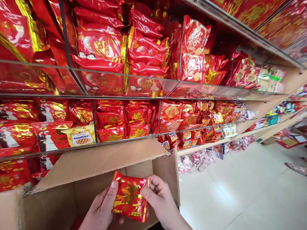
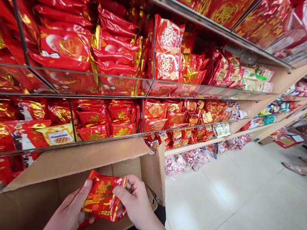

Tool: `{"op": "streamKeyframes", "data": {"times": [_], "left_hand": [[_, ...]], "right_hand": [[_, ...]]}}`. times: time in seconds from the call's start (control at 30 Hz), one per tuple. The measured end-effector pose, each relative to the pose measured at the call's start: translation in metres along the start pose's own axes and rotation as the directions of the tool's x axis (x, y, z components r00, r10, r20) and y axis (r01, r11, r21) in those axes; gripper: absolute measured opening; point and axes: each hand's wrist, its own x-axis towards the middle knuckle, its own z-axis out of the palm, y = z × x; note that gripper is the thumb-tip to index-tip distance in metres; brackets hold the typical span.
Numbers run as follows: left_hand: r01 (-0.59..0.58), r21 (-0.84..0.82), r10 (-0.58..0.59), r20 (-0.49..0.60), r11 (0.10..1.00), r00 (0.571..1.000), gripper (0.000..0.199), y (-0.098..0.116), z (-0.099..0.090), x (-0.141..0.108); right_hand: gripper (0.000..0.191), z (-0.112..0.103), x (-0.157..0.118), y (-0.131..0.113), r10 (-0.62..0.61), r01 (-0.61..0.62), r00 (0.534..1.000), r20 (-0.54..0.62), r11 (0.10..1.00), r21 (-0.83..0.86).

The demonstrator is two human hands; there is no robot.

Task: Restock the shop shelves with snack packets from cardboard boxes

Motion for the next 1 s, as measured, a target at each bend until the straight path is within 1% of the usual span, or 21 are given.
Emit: {"op": "streamKeyframes", "data": {"times": [0.03,0.07,0.1,0.13,0.17,0.23,0.3,0.33,0.37,0.4,0.43,0.47,0.5,0.6,0.67,0.77,0.83,0.87,0.9,0.93,1.0], "left_hand": [[0.019,-0.004,-0.019,0.012,1.000,1.000,0.041,0.002,-0.001,0.000],[0.034,-0.020,-0.034,0.017,0.999,0.999,0.040,0.004,-0.003,0.000],[0.053,-0.050,-0.052,0.015,0.997,0.999,0.038,0.006,-0.005,0.000],[0.077,-0.091,-0.076,0.008,0.993,0.997,0.035,0.008,-0.007,0.000],[0.099,-0.132,-0.100,0.005,0.986,0.995,0.032,0.010,-0.009,0.000],[0.136,-0.172,-0.137,0.009,0.976,0.991,0.027,0.015,-0.013,-0.001],[0.153,-0.169,-0.154,0.008,0.974,0.988,0.029,0.018,-0.015,-0.001],[0.145,-0.171,-0.146,0.006,0.975,0.989,0.031,0.020,-0.015,-0.002],[0.134,-0.182,-0.137,-0.005,0.974,0.991,0.031,0.022,-0.014,-0.002],[0.126,-0.203,-0.130,-0.010,0.971,0.991,0.031,0.025,-0.013,-0.002],[0.112,-0.230,-0.118,-0.011,0.967,0.993,0.031,0.027,-0.012,-0.003],[0.100,-0.254,-0.106,-0.013,0.962,0.994,0.029,0.029,-0.010,-0.003],[0.089,-0.273,-0.097,-0.013,0.958,0.995,0.028,0.031,-0.008,-0.003],[0.062,-0.293,-0.068,-0.011,0.954,0.998,0.025,0.036,-0.006,-0.002],[0.076,-0.288,-0.077,0.007,0.955,0.997,0.025,0.037,-0.006,0.000],[0.171,-0.298,-0.156,0.075,0.939,0.985,0.029,0.036,-0.007,0.002],[0.207,-0.315,-0.189,0.089,0.926,0.978,0.030,0.035,-0.007,0.002],[0.201,-0.322,-0.187,0.074,0.925,0.980,0.029,0.035,-0.007,0.002],[0.184,-0.326,-0.176,0.055,0.927,0.983,0.029,0.036,-0.006,0.002],[0.165,-0.326,-0.162,0.036,0.931,0.986,0.029,0.037,-0.004,0.002],[0.137,-0.315,-0.138,0.019,0.939,0.990,0.030,0.043,0.001,0.003]], "right_hand": [[0.030,-0.002,-0.002,-0.002,-0.046,0.045,0.999,-0.022,0.997,-0.066],[0.032,-0.004,-0.005,-0.006,-0.112,0.108,0.994,-0.017,0.981,-0.162],[0.040,-0.007,-0.008,-0.011,-0.189,0.191,0.981,0.033,0.942,-0.276],[0.050,-0.010,-0.011,-0.016,-0.259,0.288,0.958,0.125,0.875,-0.389],[0.059,-0.012,-0.013,-0.022,-0.307,0.386,0.922,0.237,0.784,-0.485],[0.061,-0.017,-0.017,-0.031,-0.346,0.553,0.833,0.433,0.569,-0.608],[0.052,-0.019,-0.016,-0.034,-0.401,0.641,0.763,0.507,0.373,-0.670],[0.049,-0.018,-0.013,-0.034,-0.450,0.670,0.727,0.518,0.302,-0.678],[0.048,-0.018,-0.010,-0.033,-0.504,0.697,0.688,0.523,0.257,-0.669],[0.049,-0.016,-0.007,-0.031,-0.559,0.722,0.650,0.515,0.240,-0.649],[0.050,-0.015,-0.003,-0.030,-0.613,0.740,0.619,0.491,0.248,-0.625],[0.050,-0.013,0.001,-0.028,-0.664,0.752,0.599,0.448,0.274,-0.600],[0.049,-0.011,0.004,-0.026,-0.705,0.756,0.590,0.394,0.311,-0.575],[0.045,-0.006,0.011,-0.023,-0.748,0.734,0.619,0.239,0.443,-0.515],[0.040,-0.005,0.014,-0.022,-0.755,0.719,0.632,0.177,0.485,-0.498],[0.028,-0.007,0.016,-0.020,-0.765,0.716,0.624,0.159,0.479,-0.508],[0.025,-0.009,0.015,-0.020,-0.768,0.704,0.614,0.183,0.428,-0.566],[0.027,-0.010,0.014,-0.020,-0.774,0.695,0.595,0.216,0.360,-0.623],[0.030,-0.010,0.013,-0.021,-0.782,0.684,0.561,0.269,0.256,-0.683],[0.033,-0.010,0.012,-0.023,-0.781,0.669,0.523,0.341,0.129,-0.732],[0.035,-0.010,0.012,-0.030,-0.739,0.642,0.454,0.498,-0.116,-0.758]]}}
